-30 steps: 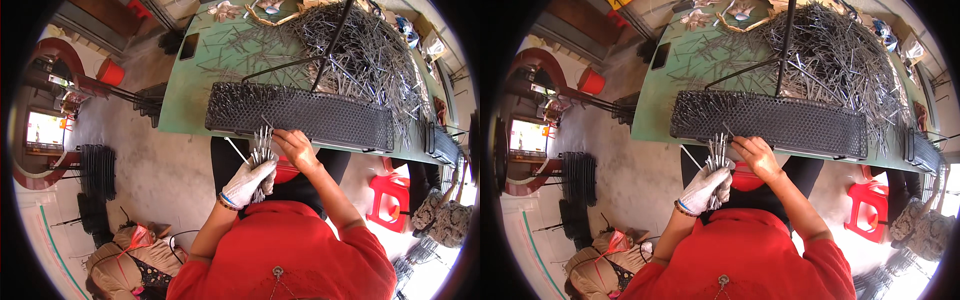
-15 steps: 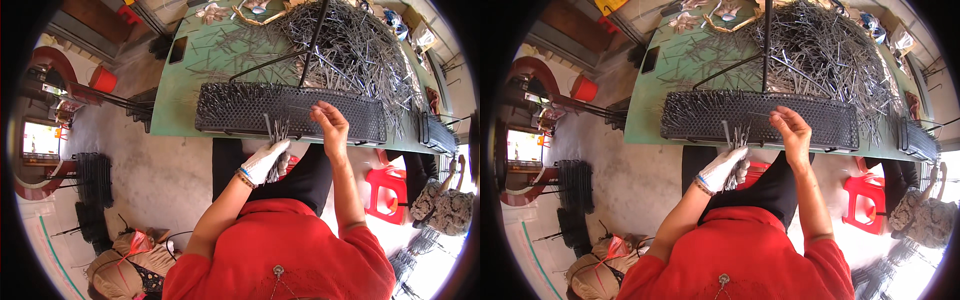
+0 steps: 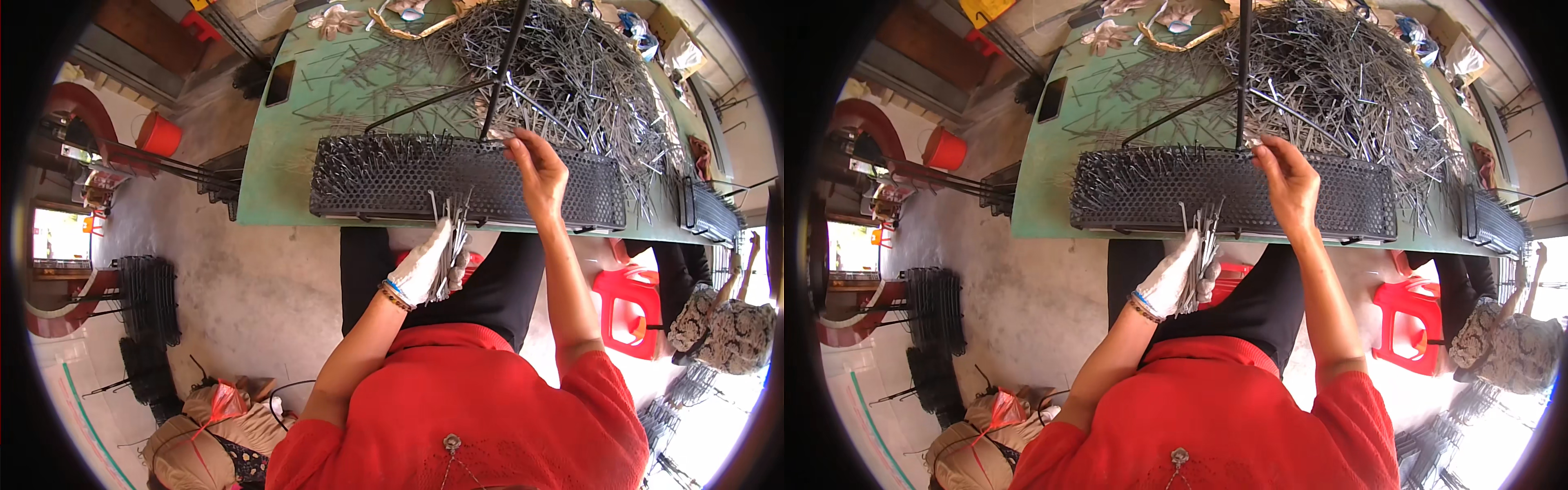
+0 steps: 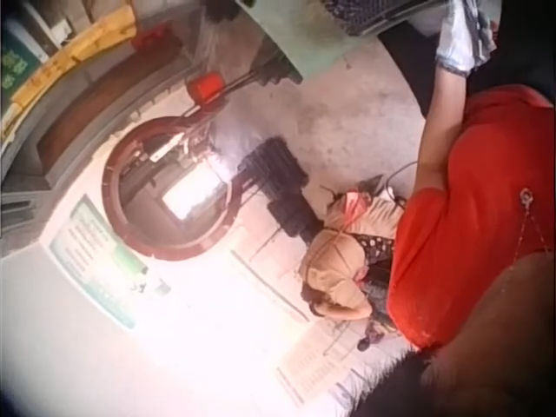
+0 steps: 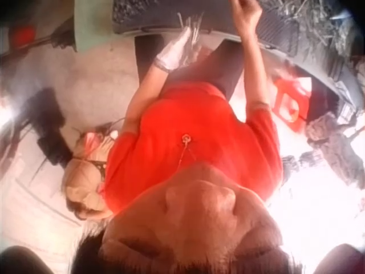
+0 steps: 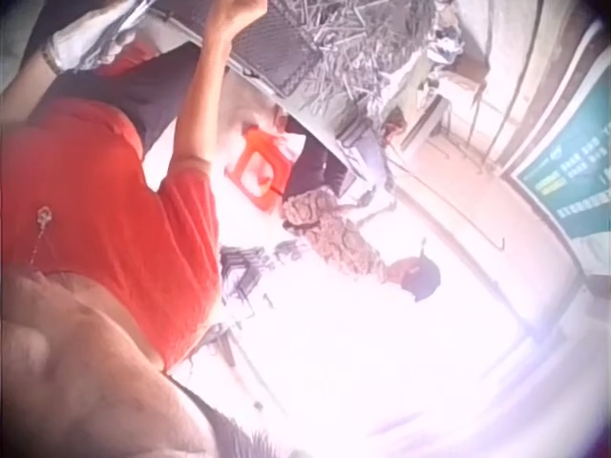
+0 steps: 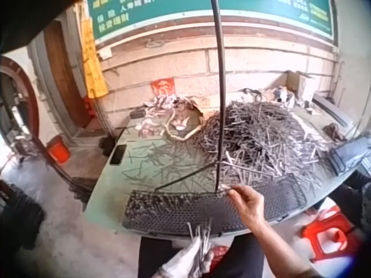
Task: Inserting metal pins into a perforated template plate at a workbench.
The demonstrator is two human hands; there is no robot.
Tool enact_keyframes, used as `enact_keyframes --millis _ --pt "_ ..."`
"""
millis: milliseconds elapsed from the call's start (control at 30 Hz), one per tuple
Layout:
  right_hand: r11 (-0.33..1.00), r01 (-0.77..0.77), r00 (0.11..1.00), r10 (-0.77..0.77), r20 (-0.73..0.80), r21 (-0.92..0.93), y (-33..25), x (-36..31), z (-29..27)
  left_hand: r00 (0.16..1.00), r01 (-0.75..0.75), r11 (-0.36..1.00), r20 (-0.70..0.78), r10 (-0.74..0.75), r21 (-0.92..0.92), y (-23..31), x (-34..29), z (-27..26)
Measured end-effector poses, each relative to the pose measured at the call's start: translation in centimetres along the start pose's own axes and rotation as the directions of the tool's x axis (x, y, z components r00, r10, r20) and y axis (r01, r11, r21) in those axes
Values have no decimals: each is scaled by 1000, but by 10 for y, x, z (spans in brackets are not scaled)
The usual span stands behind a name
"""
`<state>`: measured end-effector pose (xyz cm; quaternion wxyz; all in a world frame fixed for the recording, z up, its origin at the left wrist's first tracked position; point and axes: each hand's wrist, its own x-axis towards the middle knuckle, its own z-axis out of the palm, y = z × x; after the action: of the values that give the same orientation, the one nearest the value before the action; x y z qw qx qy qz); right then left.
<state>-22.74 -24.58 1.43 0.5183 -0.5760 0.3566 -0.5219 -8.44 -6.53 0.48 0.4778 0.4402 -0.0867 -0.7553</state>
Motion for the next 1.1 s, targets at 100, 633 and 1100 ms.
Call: enact_keyframes --millis 100,633,1100 --pt "991 77 996 -71 53 -114 7 15 7 1000 9 1000 3 -9 10 -7 8 -4" --pt "866 216 975 -169 143 -451 -7 28 34 994 63 995 -80 -69 -79 -5 9 -4" --pt "796 320 944 -312 105 -513 -1 25 40 998 68 996 7 -68 -50 -10 10 0"
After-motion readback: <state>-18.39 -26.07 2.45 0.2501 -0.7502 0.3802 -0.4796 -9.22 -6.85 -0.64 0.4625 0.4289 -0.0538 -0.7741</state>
